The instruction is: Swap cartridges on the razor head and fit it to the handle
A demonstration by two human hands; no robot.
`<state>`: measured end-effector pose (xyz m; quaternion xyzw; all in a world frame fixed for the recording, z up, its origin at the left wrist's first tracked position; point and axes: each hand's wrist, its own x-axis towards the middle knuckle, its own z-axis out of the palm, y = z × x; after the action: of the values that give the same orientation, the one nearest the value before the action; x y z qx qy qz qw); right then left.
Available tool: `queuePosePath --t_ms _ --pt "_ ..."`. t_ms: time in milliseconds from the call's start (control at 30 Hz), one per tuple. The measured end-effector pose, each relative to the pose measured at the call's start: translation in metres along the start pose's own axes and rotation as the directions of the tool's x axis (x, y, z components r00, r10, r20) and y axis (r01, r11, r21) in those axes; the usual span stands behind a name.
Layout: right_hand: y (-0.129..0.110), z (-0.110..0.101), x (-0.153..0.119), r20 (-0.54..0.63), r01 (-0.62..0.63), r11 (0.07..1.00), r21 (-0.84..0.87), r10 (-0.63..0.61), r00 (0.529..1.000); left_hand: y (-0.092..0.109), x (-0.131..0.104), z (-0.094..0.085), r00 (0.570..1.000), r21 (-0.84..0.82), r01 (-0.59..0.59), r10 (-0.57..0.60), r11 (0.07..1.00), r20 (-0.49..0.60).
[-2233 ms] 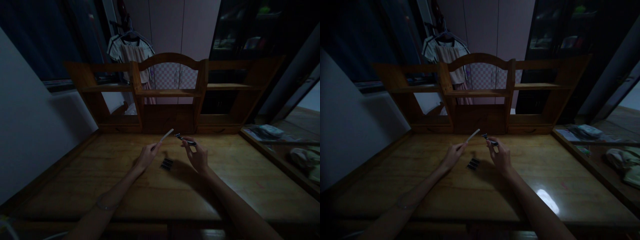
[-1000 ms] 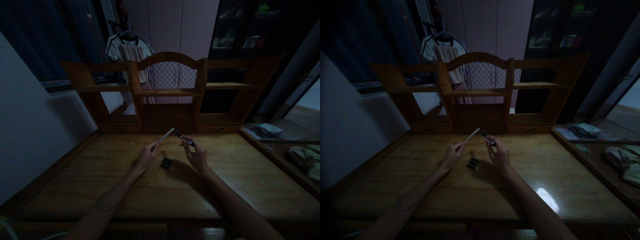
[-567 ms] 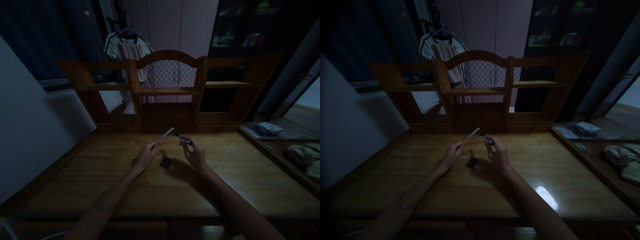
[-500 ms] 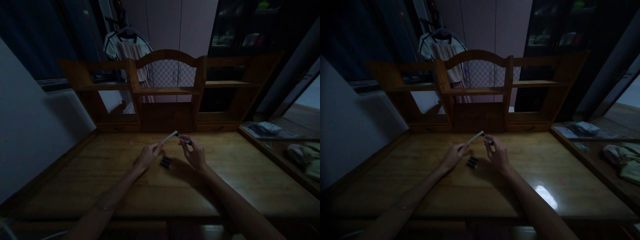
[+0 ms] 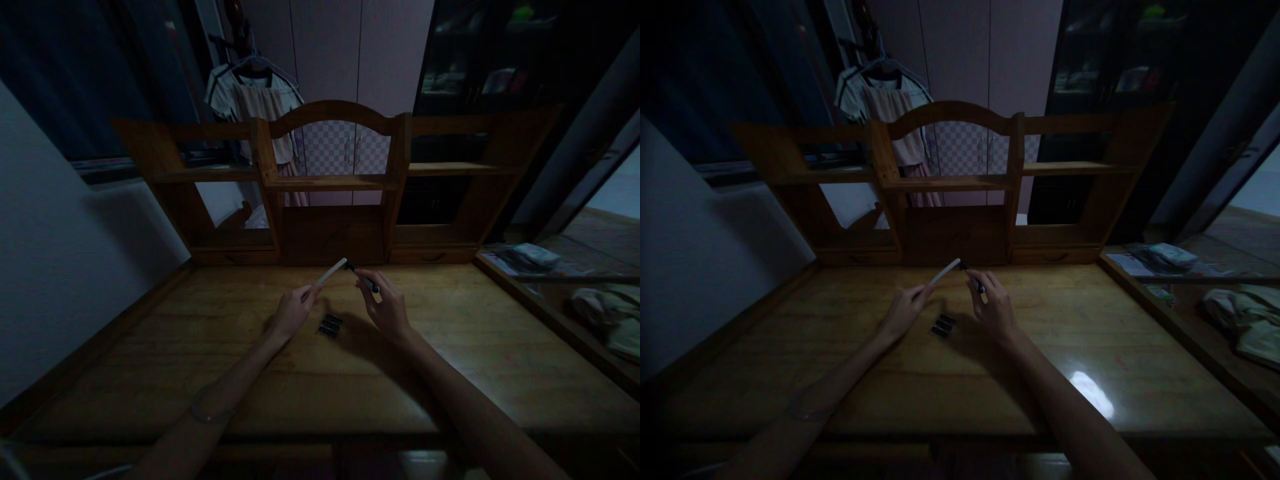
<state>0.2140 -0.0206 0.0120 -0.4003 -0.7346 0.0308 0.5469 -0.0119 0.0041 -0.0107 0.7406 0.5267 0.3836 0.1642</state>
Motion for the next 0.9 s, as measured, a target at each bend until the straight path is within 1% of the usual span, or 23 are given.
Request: queuePosePath --t_ms 67,100,167,200,267,300,400,467,500,633,700,767,833,900 --pt "0.0 -0.001 0.0 -0.001 0.007 1.0 -0.004 -0.007 1.0 -0.005 0.001 0.001 0.998 0.031 0.05 -0.051 0.998 0.038" --pt "0.0 -0.001 0.0 -0.004 0.014 1.0 -0.006 -0.014 1.0 -0.009 0.001 0.001 0.996 0.052 0.084 -0.086 0.995 0.033" --pt "-0.001 -0.002 0.0 -0.01 0.027 1.0 -0.004 -0.027 1.0 -0.014 0.003 -0.002 0.991 0.067 0.13 -0.13 0.989 -0.008" --pt "-0.001 -0.002 0.001 -0.011 0.029 1.0 0.0 -0.029 1.0 -0.015 0.003 -0.003 0.991 0.057 0.134 -0.132 0.989 -0.036" --pt "-0.001 -0.001 0.001 -0.007 0.025 1.0 0.005 -0.025 1.0 -0.011 0.003 -0.005 0.991 0.015 0.111 -0.11 0.994 -0.079" --pt "-0.001 -0.001 0.0 -0.004 0.023 1.0 0.008 -0.023 1.0 -0.007 0.003 -0.005 0.993 -0.012 0.088 -0.088 0.996 -0.079" --pt "0.002 0.0 -0.001 0.002 0.02 1.0 0.012 -0.02 1.0 0.005 0.0 -0.001 1.0 -0.063 0.015 -0.015 0.998 0.0" --pt "0.003 0.0 -0.002 0.001 0.027 1.0 0.012 -0.027 1.0 0.006 -0.001 0.002 0.999 -0.053 0.014 -0.012 0.998 0.04" --pt "0.003 0.0 -0.002 -0.001 0.033 0.999 0.012 -0.033 0.999 0.005 -0.001 0.004 0.999 -0.038 0.033 -0.031 0.999 0.04" --pt "0.001 -0.002 -0.002 -0.024 0.047 0.999 0.009 -0.047 0.999 -0.008 0.003 0.001 0.993 0.006 0.11 -0.11 0.994 -0.034" --pt "-0.001 -0.002 -0.002 -0.03 0.036 0.999 0.006 -0.035 0.999 -0.01 0.004 -0.003 0.991 -0.013 0.114 -0.115 0.993 -0.075" --pt "-0.002 -0.002 -0.002 -0.03 0.026 1.0 0.005 -0.026 0.999 -0.007 0.004 -0.004 0.991 -0.059 0.09 -0.095 0.994 -0.092" --pt "-0.002 -0.002 -0.002 -0.026 0.025 1.0 0.003 -0.025 0.999 -0.002 0.002 -0.002 0.997 -0.112 0.049 -0.056 0.992 -0.059" --pt "-0.001 -0.002 -0.002 -0.027 0.023 1.0 -0.006 -0.023 0.999 0.003 0.0 0.002 1.0 -0.145 0.02 -0.018 0.989 0.012"
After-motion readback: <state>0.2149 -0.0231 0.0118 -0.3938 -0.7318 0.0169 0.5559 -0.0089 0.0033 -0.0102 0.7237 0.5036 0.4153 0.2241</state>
